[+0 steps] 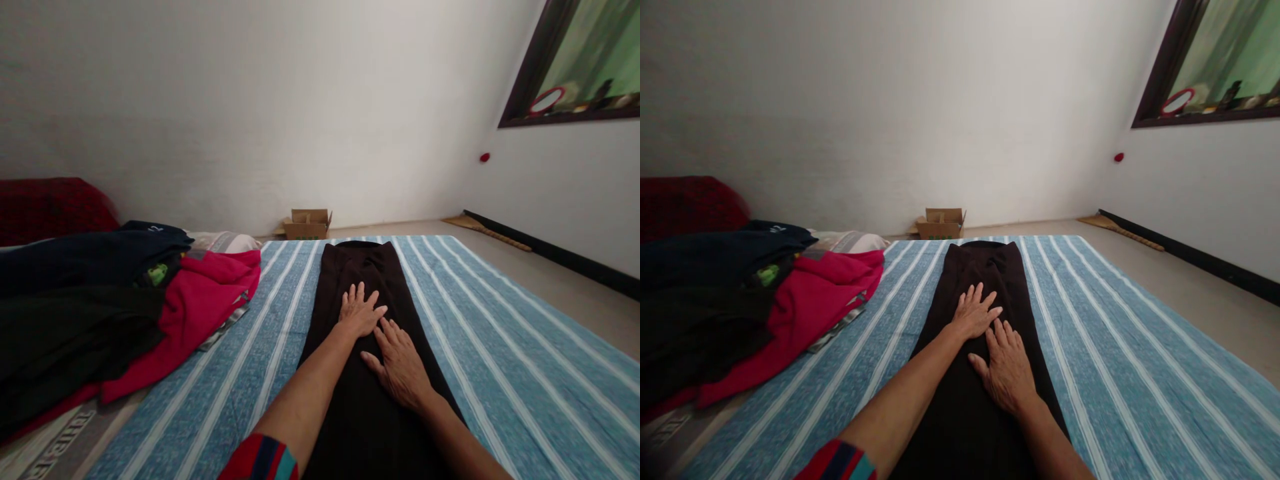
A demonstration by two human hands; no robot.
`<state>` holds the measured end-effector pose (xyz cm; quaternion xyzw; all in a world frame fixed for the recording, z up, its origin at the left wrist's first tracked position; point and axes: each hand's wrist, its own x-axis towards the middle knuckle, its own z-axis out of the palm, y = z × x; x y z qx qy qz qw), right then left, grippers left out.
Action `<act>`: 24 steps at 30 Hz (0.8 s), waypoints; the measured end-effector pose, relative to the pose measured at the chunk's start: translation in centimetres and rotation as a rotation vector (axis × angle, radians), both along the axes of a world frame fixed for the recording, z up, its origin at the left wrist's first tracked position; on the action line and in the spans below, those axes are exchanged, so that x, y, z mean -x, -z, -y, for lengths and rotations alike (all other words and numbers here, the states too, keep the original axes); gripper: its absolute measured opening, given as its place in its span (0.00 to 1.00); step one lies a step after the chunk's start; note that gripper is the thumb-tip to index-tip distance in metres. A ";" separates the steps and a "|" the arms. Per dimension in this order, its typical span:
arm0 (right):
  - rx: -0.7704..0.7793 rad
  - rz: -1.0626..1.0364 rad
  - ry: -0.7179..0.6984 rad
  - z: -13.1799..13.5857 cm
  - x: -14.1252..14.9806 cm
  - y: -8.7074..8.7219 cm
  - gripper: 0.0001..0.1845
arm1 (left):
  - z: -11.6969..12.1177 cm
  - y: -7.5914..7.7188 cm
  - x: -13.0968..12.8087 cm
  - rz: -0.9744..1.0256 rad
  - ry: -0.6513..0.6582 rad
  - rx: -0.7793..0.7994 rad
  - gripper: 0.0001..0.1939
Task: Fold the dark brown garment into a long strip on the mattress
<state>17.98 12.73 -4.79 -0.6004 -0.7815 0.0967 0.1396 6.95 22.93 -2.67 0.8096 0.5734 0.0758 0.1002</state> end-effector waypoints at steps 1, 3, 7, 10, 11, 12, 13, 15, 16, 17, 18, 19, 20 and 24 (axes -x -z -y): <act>-0.001 -0.001 -0.001 0.0 0.0 0.0 0.38 | -0.1 0.2 0.0 0.007 0.005 0.014 0.30; -0.007 -0.003 0.000 0.0 0.0 0.1 0.38 | -0.2 0.5 0.1 0.013 0.010 0.033 0.29; -0.014 -0.006 0.008 0.0 0.1 0.1 0.38 | -0.3 0.6 0.4 0.008 0.014 0.042 0.29; -0.015 0.000 -0.001 0.0 0.1 0.0 0.37 | -0.1 0.5 0.3 0.010 0.008 0.036 0.29; -0.018 0.003 -0.003 0.0 0.0 0.0 0.37 | 0.0 0.5 0.2 0.010 0.009 0.017 0.29; -0.023 0.005 -0.004 0.0 0.0 0.0 0.37 | 0.1 0.5 0.2 0.010 0.014 -0.011 0.28; -0.030 0.007 -0.003 0.0 0.0 0.0 0.36 | 0.2 0.5 0.1 0.010 0.023 -0.043 0.28; -0.048 0.007 0.001 0.0 0.0 -0.1 0.36 | 0.3 0.4 0.1 0.003 0.049 -0.082 0.26; -0.054 0.005 0.002 0.0 0.0 -0.1 0.35 | 0.2 0.4 0.1 -0.004 0.063 -0.076 0.25; -0.060 0.002 0.004 0.0 0.0 -0.1 0.35 | 0.2 0.3 0.0 -0.013 0.074 -0.057 0.25; -0.063 -0.001 0.004 0.0 0.0 -0.1 0.35 | 0.1 0.2 0.0 -0.019 0.081 -0.032 0.25; -0.066 -0.003 0.002 0.0 -0.1 -0.1 0.35 | 0.0 0.1 0.0 -0.022 0.084 -0.008 0.24; -0.066 -0.003 -0.001 0.0 -0.1 -0.1 0.35 | 0.0 0.1 -0.1 -0.023 0.084 0.011 0.24; -0.068 0.000 -0.006 0.0 -0.3 -0.1 0.35 | -0.3 0.0 -0.3 -0.019 0.078 0.042 0.24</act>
